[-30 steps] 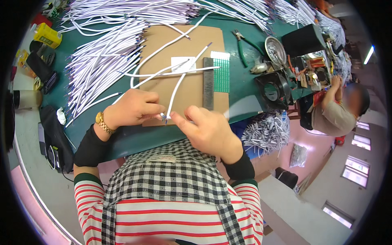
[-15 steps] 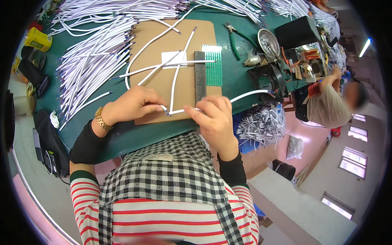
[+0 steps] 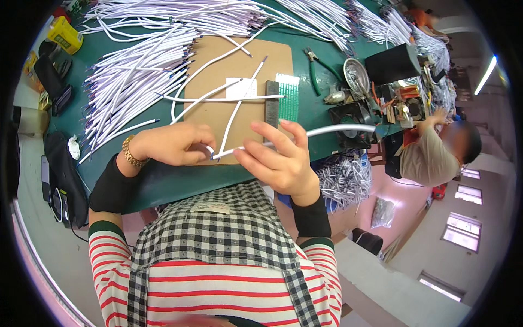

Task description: The person solders multiple white wires to a green printed circuit board using a soldering iron.

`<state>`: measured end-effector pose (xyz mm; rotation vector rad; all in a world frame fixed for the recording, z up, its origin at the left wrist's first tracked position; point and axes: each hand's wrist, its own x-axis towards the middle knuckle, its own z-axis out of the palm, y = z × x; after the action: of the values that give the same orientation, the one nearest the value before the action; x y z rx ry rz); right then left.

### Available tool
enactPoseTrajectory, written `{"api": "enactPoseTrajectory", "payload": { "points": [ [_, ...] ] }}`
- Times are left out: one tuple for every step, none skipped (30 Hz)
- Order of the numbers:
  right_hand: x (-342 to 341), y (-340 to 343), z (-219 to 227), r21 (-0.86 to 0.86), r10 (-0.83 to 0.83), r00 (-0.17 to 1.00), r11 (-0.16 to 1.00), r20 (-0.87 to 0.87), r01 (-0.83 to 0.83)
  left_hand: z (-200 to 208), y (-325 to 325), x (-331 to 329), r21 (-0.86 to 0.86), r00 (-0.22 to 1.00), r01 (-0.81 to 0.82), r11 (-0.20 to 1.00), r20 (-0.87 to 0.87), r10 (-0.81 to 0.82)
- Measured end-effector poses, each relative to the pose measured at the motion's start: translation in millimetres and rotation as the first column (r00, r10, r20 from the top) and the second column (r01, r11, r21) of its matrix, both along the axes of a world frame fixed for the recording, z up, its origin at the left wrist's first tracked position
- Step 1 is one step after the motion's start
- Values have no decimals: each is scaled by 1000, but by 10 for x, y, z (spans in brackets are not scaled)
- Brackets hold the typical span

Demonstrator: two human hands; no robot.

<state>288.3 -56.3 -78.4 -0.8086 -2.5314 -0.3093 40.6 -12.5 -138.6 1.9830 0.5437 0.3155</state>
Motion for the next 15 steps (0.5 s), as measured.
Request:
{"api": "enactPoseTrajectory", "payload": {
  "points": [
    [-31,32,30,112,7,1000,994,-21,-5,3,-17,2,-89,1000,6,996,11,-5],
    [-67,122,35,168,15,999,986,-43,-7,3,-24,25,-157,999,25,987,49,-18],
    [-90,230,40,176,38,998,984,-52,-28,10,-24,45,-166,999,37,985,28,-33],
    [-159,392,-5,213,76,993,976,-89,-56,24,-15,52,-292,990,5,956,133,36],
    [-228,512,-53,209,84,993,976,-80,-65,39,4,69,-426,972,-27,904,199,122],
    [-286,529,-102,262,102,990,962,-101,-72,71,18,29,-507,976,-105,855,114,187],
    [-355,554,-162,126,143,961,985,-236,-115,99,35,14,-499,977,-94,861,121,176],
    [-409,584,-209,-23,156,919,984,-361,-176,134,48,-26,-580,949,-123,805,167,266],
    [-449,586,-251,14,186,911,981,-367,-195,166,57,-67,-658,910,-146,739,204,361],
    [-482,568,-287,-106,145,862,969,-485,-223,196,63,-99,-661,881,-141,737,256,398],
    [-510,565,-319,-189,114,776,938,-620,-289,220,68,-136,-648,874,-154,746,264,409],
    [-530,585,-349,-234,76,791,934,-607,-269,242,71,-161,-689,857,-133,712,281,432],
    [-534,625,-371,-225,92,799,935,-594,-275,256,73,-186,-728,837,-109,677,300,457],
    [-527,663,-395,-258,64,830,935,-553,-244,265,77,-190,-707,830,-92,702,335,446],
    [-513,698,-420,-328,2,876,927,-482,-182,268,80,-195,-700,829,-93,708,339,444]
  ]
}}
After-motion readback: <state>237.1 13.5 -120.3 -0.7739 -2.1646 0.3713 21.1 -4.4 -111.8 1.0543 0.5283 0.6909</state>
